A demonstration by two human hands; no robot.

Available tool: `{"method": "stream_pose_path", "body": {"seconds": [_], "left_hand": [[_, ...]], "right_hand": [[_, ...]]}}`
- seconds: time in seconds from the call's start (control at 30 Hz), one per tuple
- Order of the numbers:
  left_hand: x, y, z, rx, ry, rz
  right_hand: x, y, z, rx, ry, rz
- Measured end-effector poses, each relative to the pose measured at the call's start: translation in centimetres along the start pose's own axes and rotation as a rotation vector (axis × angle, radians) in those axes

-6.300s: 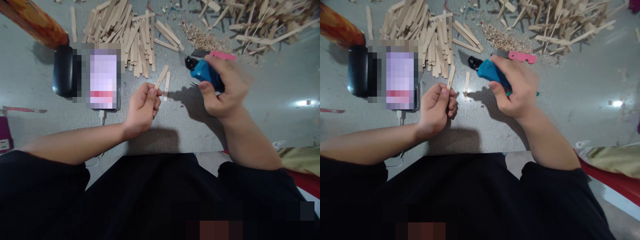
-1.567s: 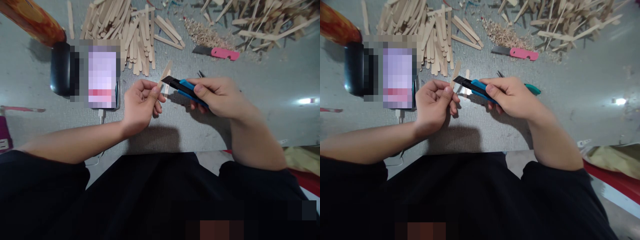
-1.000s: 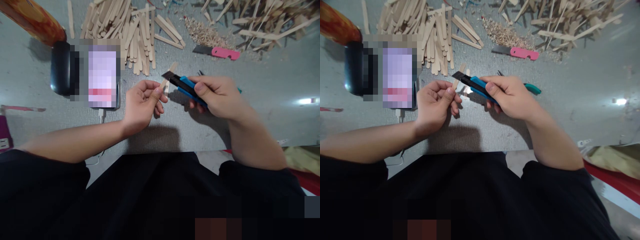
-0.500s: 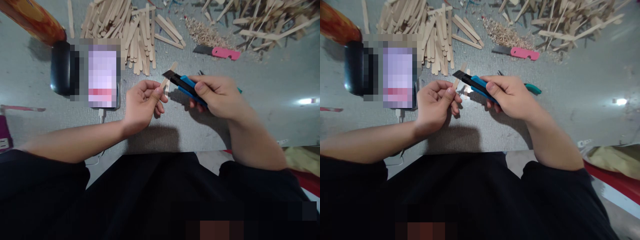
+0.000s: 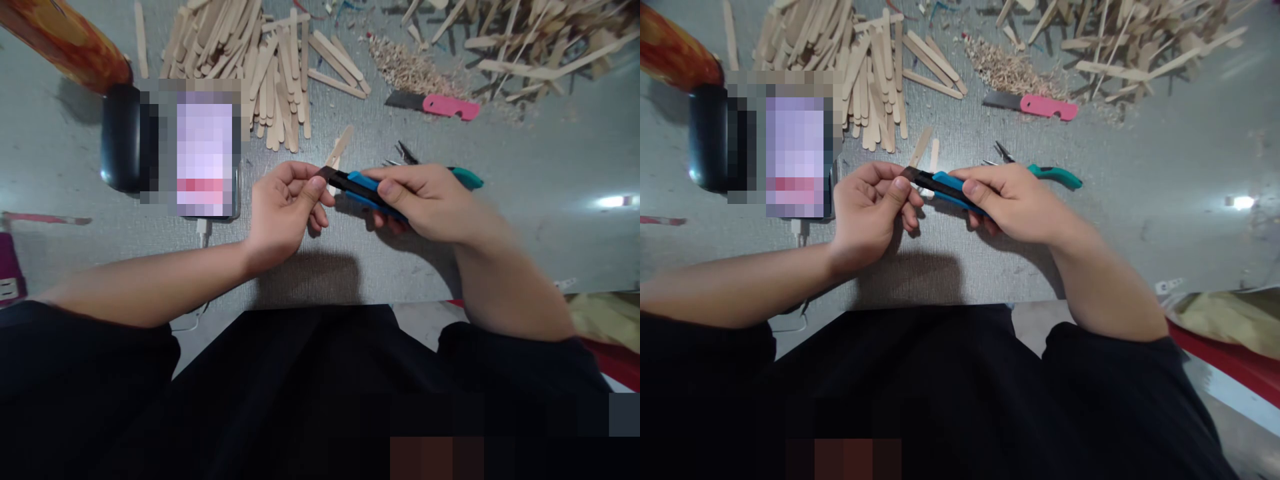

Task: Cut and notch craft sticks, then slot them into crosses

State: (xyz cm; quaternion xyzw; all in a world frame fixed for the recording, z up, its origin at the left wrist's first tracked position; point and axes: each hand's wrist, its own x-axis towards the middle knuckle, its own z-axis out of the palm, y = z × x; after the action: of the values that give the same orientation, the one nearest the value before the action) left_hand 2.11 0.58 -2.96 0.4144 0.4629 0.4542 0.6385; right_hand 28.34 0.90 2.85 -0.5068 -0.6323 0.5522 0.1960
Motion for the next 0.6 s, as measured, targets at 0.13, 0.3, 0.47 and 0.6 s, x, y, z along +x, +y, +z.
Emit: {"method": "stream_pose_path", "body": {"seconds": [0.13, 0.3, 0.47, 0.6], "left_hand": [[0.0, 0.1, 0.0, -0.003, 0.0, 0.004], [0.0, 0.1, 0.0, -0.005, 0.004, -0.002], [0.0, 0.0, -0.1, -0.005, -0.016, 0.015], [0.0, -0.2, -0.2, 0.013, -0.01, 0.026]], "right_hand": [[0.0, 0.0, -0.1, 0.008, 0.085, -0.008], [0.0, 0.3, 0.0, 0.022, 0.036, -0.023], [0.3, 1.1, 0.0, 0.0, 0.028, -0.078], [0.7, 1.8, -0.2, -0.103, 0.177, -0.215]]}}
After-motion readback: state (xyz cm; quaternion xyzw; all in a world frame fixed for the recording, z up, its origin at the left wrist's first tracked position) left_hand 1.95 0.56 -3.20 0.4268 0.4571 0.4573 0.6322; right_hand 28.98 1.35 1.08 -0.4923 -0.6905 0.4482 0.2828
